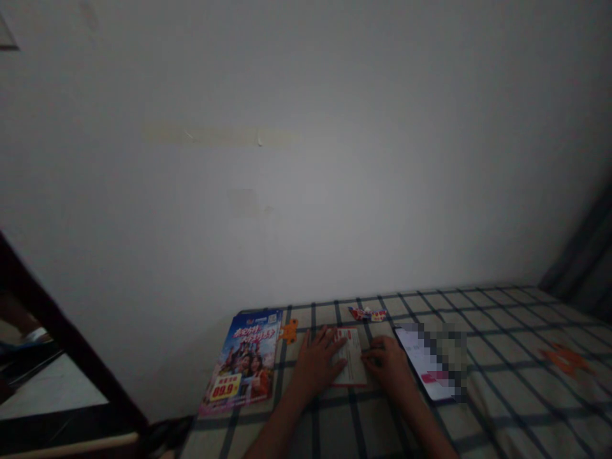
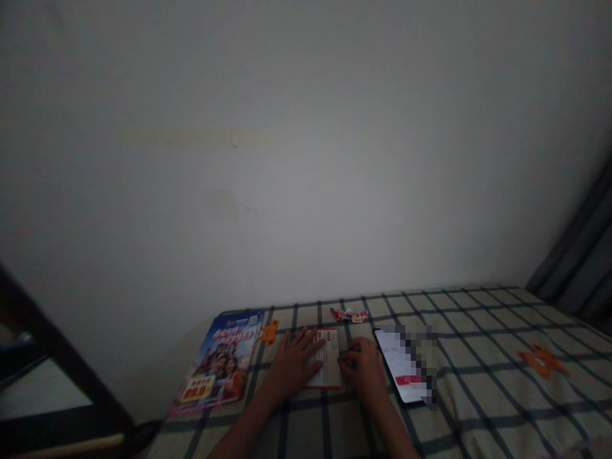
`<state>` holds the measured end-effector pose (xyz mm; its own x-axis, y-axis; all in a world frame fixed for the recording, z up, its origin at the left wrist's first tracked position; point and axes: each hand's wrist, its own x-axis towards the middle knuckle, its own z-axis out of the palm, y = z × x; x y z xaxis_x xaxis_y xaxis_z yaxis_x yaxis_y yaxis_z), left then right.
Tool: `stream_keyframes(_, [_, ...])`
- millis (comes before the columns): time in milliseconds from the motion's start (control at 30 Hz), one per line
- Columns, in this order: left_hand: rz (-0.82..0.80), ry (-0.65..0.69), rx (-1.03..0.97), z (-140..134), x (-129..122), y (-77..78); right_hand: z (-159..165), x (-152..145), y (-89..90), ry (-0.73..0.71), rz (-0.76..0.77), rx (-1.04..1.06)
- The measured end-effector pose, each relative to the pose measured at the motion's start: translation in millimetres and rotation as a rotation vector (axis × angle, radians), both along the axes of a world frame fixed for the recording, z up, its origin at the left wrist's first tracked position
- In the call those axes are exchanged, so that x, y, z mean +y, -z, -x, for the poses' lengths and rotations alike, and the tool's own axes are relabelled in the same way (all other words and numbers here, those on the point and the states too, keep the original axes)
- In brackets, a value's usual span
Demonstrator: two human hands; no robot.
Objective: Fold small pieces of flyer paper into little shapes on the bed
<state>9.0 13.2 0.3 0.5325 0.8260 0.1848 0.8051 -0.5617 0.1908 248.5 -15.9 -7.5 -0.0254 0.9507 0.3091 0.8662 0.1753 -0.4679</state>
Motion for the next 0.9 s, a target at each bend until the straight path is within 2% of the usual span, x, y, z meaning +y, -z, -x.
stream_keyframes(533, [-0.001, -0.007, 0.008, -1, -1, -1.4, 18, 36, -14.1, 0.203, 0.041, -0.074])
stream_keyframes(900, [0.001, -0.006, 0.008, -1, 0, 0.0, 27, 49, -23.4, 0.269, 0.050, -0.116])
